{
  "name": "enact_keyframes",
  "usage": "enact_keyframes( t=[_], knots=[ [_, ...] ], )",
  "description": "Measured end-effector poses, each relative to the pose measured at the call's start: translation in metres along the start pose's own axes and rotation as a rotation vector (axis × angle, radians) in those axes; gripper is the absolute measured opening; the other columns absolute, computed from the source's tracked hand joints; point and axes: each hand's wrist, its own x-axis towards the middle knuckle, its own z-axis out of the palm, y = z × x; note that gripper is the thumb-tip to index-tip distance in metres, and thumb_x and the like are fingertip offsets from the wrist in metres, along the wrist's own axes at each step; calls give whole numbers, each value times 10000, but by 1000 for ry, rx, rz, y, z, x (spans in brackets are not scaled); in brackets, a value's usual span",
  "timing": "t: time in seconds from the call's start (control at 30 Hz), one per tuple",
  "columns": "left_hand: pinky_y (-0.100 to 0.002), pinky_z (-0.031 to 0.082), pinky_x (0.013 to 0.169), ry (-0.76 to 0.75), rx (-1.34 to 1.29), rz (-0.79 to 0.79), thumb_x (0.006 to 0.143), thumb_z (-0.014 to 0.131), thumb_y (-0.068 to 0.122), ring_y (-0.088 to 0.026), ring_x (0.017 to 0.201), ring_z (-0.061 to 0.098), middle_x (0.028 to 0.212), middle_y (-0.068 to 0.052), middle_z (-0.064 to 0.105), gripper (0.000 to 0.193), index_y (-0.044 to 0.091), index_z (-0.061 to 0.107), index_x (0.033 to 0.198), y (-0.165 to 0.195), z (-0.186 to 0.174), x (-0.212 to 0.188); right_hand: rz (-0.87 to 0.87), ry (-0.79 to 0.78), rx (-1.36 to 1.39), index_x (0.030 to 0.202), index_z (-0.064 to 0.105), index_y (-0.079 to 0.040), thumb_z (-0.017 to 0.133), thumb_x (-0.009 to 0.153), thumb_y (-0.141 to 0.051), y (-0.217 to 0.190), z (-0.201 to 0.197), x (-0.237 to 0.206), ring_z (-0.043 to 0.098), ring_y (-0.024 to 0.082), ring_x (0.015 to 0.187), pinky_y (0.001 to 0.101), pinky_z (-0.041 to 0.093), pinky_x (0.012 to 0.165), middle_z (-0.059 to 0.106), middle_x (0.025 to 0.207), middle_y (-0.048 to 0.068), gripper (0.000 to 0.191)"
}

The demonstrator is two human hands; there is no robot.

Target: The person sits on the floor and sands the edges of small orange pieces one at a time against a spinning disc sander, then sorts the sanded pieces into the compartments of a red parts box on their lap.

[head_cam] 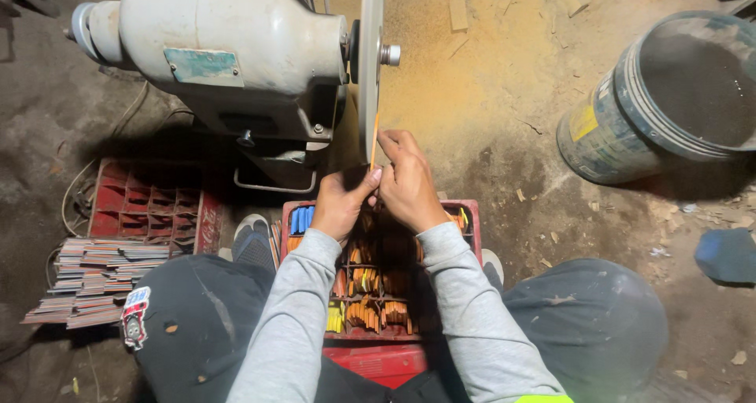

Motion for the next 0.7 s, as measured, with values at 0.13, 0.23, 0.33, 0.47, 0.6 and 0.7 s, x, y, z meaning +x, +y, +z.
enact_keyframes(
  t=[0.13, 0.23, 0.33, 0.47, 0.6, 0.7],
  knots=[
    [-238, 466, 616, -33, -22, 0, 940, 730, 167, -79, 667, 558, 812, -3, 666, 198, -11, 716, 1026, -13, -9, -26, 6, -5, 37, 1297, 643, 39, 488, 806, 40, -34, -11, -19, 653, 410, 1112, 422, 520, 987, 613, 1278, 249, 515],
    [-240, 510, 691, -88, 91, -16, 920, 751, 171, -82, 744, 621, 857, -20, 714, 230, -13, 745, 1057, -23, -20, -59, -56, -148, 17, 1209, 690, 43, 522, 796, 32, -10, -15, -48, 672, 402, 1107, 429, 519, 1002, 683, 1181, 238, 446],
    [-276, 553, 734, -82, 583, -72, 875, 787, 202, -129, 769, 693, 881, -62, 760, 268, 42, 759, 1088, -9, -29, -101, 61, -476, 24, 1152, 749, -7, 559, 832, -3, 33, -28, -78, 719, 336, 1025, 404, 539, 945, 757, 1095, 194, 372],
    [-368, 545, 709, -49, 975, 6, 806, 808, 240, -232, 734, 708, 904, -127, 770, 350, 90, 758, 1118, 25, -22, -137, 250, -416, -14, 1218, 727, -45, 567, 913, -74, 7, -96, -80, 759, 239, 957, 360, 580, 867, 777, 1095, 142, 345],
    [-399, 543, 740, -104, 1020, 62, 793, 815, 286, -255, 765, 706, 957, -125, 775, 372, 74, 769, 1095, -21, -73, -137, 468, -251, -35, 1289, 719, -80, 607, 958, -147, -52, -115, -86, 741, 334, 710, 403, 602, 695, 785, 1117, 118, 356],
    [-404, 555, 748, -172, 1000, -91, 814, 803, 310, -270, 777, 734, 928, -127, 782, 375, 79, 770, 1107, -99, -256, -149, 133, -259, -34, 1224, 725, -58, 657, 895, -142, -43, 115, -138, 746, 240, 991, 359, 593, 843, 749, 1125, 148, 346]
  ],
)
